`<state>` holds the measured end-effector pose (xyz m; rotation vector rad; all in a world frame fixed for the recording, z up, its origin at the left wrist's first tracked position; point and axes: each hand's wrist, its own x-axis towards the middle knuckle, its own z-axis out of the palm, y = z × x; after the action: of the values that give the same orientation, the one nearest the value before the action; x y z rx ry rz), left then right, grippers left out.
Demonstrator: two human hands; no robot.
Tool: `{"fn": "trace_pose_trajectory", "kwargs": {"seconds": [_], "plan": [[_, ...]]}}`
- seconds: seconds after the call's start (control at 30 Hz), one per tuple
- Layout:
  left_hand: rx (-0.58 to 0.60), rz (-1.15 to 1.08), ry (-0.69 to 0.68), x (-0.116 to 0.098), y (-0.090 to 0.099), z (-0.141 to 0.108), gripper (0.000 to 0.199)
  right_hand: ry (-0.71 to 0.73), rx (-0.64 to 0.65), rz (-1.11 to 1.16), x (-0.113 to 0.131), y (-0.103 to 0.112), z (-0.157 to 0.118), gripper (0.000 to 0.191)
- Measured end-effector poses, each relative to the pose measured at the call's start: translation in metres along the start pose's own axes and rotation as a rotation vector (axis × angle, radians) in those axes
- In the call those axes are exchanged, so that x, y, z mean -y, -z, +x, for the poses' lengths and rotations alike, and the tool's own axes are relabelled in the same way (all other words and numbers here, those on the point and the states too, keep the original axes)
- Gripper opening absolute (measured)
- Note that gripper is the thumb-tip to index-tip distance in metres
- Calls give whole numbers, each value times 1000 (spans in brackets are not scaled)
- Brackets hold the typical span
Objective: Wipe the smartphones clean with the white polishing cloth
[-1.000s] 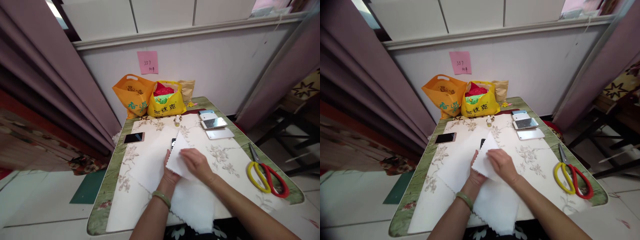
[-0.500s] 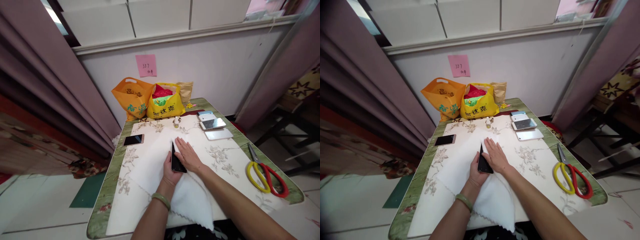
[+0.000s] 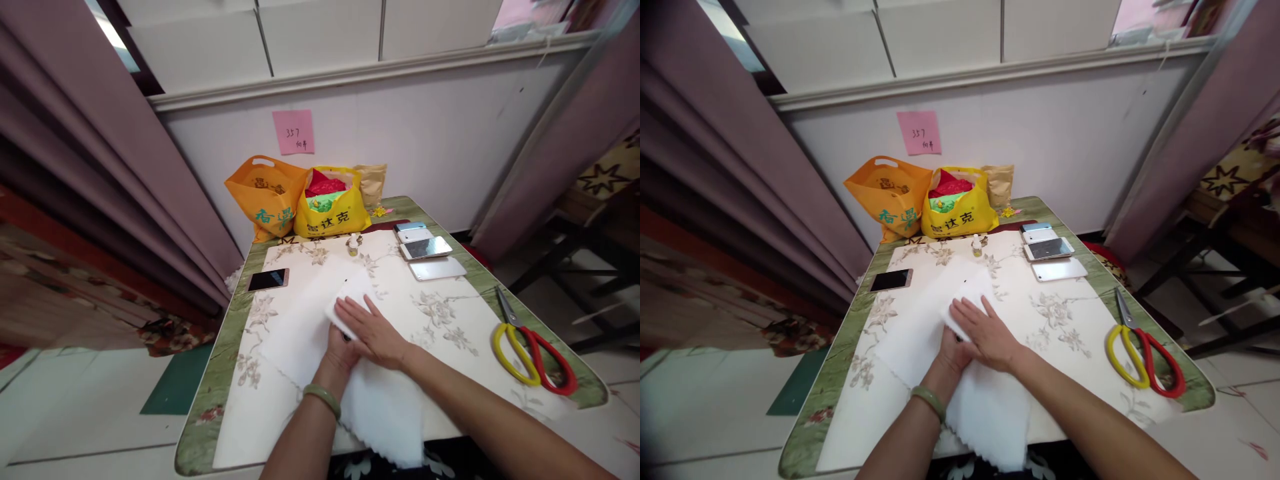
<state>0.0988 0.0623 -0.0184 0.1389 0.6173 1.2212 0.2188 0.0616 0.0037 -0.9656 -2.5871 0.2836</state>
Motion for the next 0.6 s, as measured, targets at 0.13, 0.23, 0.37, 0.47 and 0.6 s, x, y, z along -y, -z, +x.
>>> {"fn": "trace_pose_trajectory", "kwargs": {"seconds": [0.13, 0.23, 0.37, 0.47, 0.6], "plan": [[71, -75, 176, -4, -14, -2, 34, -320, -88, -16, -21, -7, 22, 66], [46, -124, 205, -6, -15, -3, 39, -531, -165, -43, -24, -17, 13, 68], [-16, -176, 152, -5, -8, 0, 37, -463, -195, -120, -5, -24, -21, 76], [-84, -183, 140, -4, -4, 1, 30, -237, -137, -144, 14, -19, -34, 85], [-141, -188, 128, -3, -8, 0, 23, -4, -62, -114, 11, -10, -19, 94]]}}
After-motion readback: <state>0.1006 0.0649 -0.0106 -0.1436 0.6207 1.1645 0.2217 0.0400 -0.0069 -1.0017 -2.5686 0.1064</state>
